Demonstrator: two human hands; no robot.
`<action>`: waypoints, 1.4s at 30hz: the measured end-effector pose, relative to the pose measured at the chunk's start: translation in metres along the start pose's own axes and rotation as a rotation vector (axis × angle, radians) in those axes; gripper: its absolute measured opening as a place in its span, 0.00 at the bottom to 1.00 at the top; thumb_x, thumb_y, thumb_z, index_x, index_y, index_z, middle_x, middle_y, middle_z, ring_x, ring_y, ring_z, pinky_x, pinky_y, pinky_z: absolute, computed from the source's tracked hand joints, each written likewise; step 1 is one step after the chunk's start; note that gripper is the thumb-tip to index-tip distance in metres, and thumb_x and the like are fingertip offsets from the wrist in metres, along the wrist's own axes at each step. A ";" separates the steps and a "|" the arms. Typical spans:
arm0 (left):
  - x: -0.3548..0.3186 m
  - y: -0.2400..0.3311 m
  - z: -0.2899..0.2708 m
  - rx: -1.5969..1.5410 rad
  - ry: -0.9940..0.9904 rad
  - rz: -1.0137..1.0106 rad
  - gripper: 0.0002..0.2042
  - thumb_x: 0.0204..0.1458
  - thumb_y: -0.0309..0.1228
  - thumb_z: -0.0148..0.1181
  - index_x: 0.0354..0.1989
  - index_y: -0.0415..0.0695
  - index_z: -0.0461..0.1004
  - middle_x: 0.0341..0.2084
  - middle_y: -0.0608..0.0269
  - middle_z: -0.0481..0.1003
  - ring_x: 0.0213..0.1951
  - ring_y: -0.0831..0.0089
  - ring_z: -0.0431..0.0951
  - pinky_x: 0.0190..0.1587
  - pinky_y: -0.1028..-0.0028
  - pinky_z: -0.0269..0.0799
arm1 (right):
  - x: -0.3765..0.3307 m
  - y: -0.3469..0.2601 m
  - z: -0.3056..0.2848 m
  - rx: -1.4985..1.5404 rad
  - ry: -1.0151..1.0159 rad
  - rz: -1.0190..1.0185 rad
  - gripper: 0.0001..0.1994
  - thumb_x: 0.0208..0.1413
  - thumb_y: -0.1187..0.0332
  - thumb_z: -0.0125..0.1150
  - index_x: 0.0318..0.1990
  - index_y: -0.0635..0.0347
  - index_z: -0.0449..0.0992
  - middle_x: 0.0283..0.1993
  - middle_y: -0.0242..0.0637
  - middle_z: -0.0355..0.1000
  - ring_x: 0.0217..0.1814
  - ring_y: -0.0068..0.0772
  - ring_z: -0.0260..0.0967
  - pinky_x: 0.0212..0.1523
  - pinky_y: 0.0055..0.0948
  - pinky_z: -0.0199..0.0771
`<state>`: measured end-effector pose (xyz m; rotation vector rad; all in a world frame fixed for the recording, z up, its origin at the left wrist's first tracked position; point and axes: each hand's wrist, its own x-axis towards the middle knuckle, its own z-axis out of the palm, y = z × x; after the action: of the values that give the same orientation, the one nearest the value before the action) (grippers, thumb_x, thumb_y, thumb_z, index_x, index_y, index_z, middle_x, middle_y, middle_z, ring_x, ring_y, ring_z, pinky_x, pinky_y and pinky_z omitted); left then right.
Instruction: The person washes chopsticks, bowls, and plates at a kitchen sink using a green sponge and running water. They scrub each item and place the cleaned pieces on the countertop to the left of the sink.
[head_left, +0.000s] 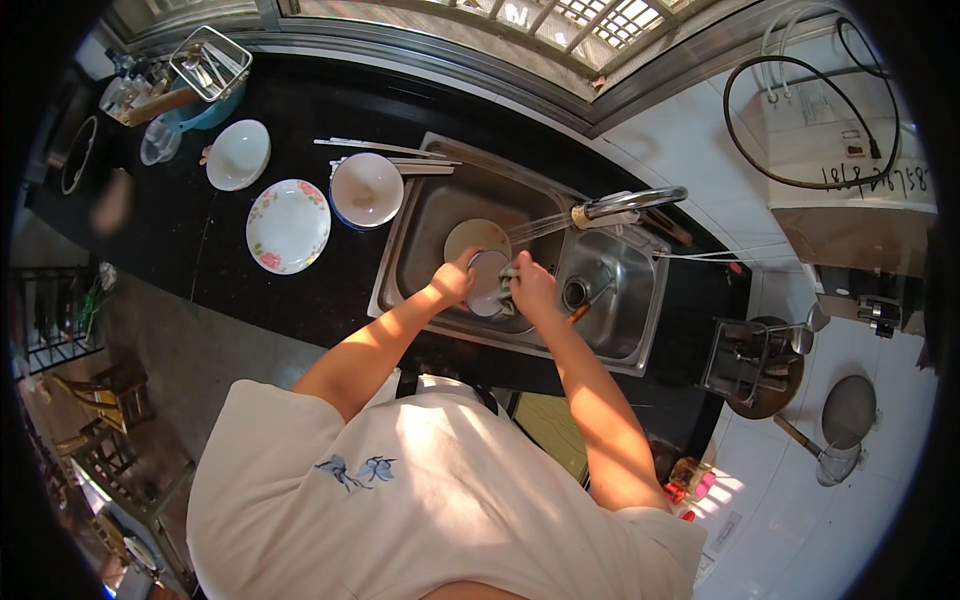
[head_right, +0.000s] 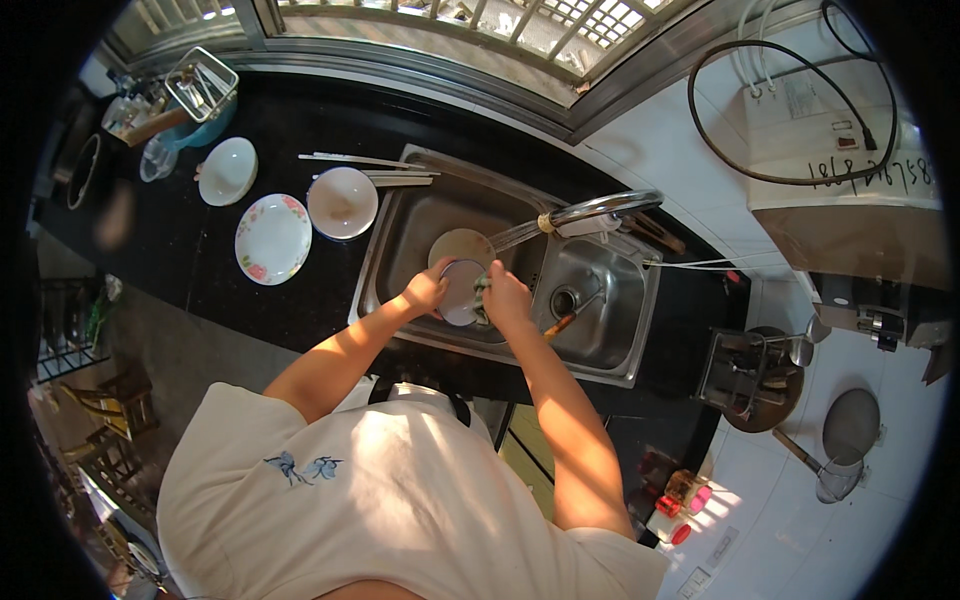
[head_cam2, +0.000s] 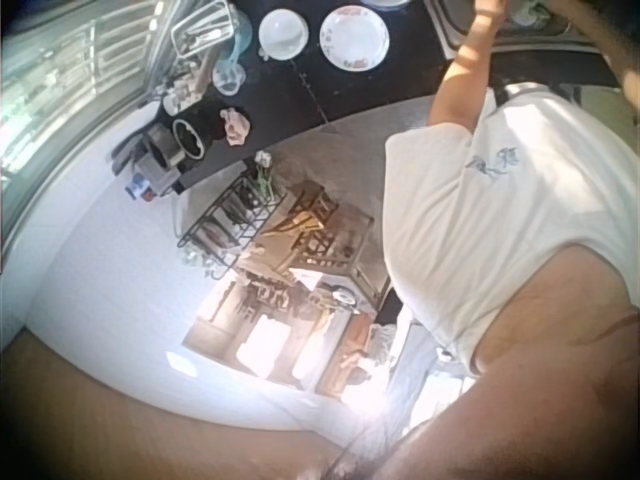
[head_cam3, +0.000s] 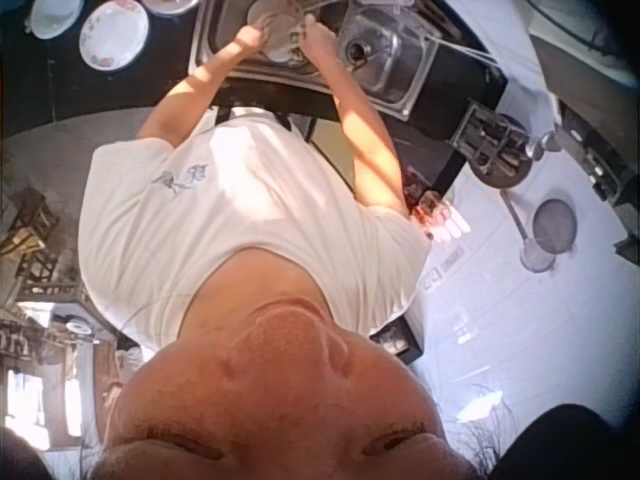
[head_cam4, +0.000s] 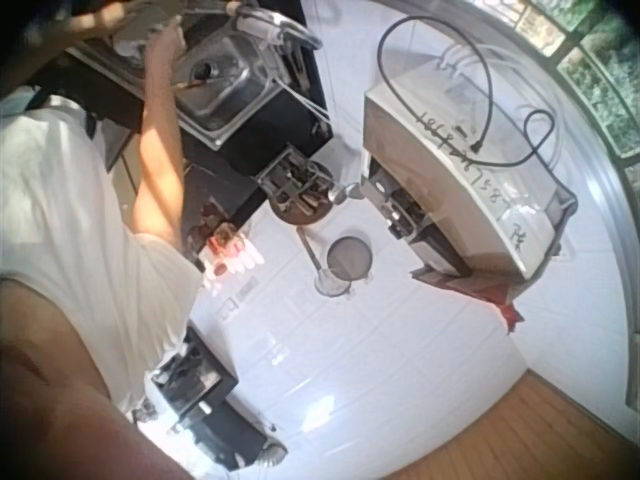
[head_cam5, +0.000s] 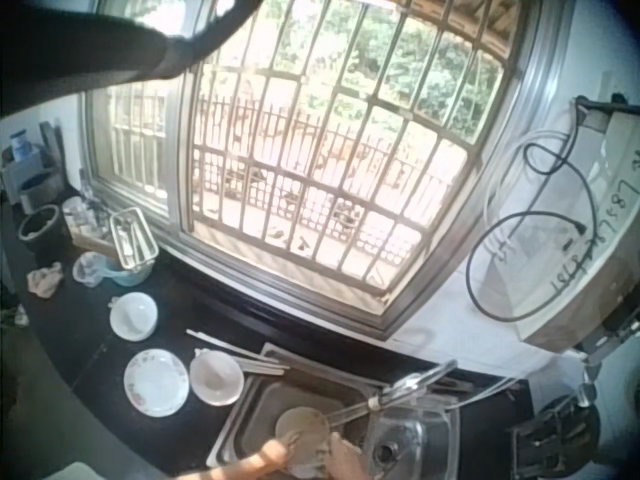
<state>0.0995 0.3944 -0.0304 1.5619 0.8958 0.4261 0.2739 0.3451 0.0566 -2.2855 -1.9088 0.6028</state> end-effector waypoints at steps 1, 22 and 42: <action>-0.003 0.033 -0.010 -0.076 -0.067 -0.190 0.24 0.53 0.25 0.43 0.60 0.52 0.57 0.46 0.42 0.68 0.43 0.47 0.75 0.32 0.57 0.82 | -0.002 -0.004 -0.010 0.161 0.025 0.074 0.17 0.47 0.73 0.55 0.47 0.57 0.64 0.38 0.47 0.70 0.42 0.54 0.68 0.42 0.43 0.69; -0.010 0.047 0.005 0.060 0.415 0.074 0.21 0.48 0.22 0.44 0.53 0.45 0.67 0.41 0.41 0.72 0.43 0.40 0.71 0.49 0.57 0.68 | 0.008 -0.047 0.045 0.313 0.505 0.296 0.24 0.45 0.68 0.65 0.50 0.55 0.63 0.49 0.46 0.61 0.46 0.53 0.66 0.42 0.41 0.70; -0.005 0.076 -0.005 0.178 0.347 -0.042 0.22 0.48 0.21 0.45 0.55 0.48 0.65 0.43 0.44 0.70 0.45 0.43 0.70 0.49 0.59 0.67 | 0.014 -0.019 0.054 0.481 0.527 0.290 0.20 0.48 0.64 0.65 0.45 0.60 0.64 0.49 0.44 0.65 0.42 0.52 0.69 0.41 0.38 0.71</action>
<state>0.1154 0.3957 0.0439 1.6556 1.2591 0.6129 0.2386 0.3530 0.0096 -2.1264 -1.0725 0.3740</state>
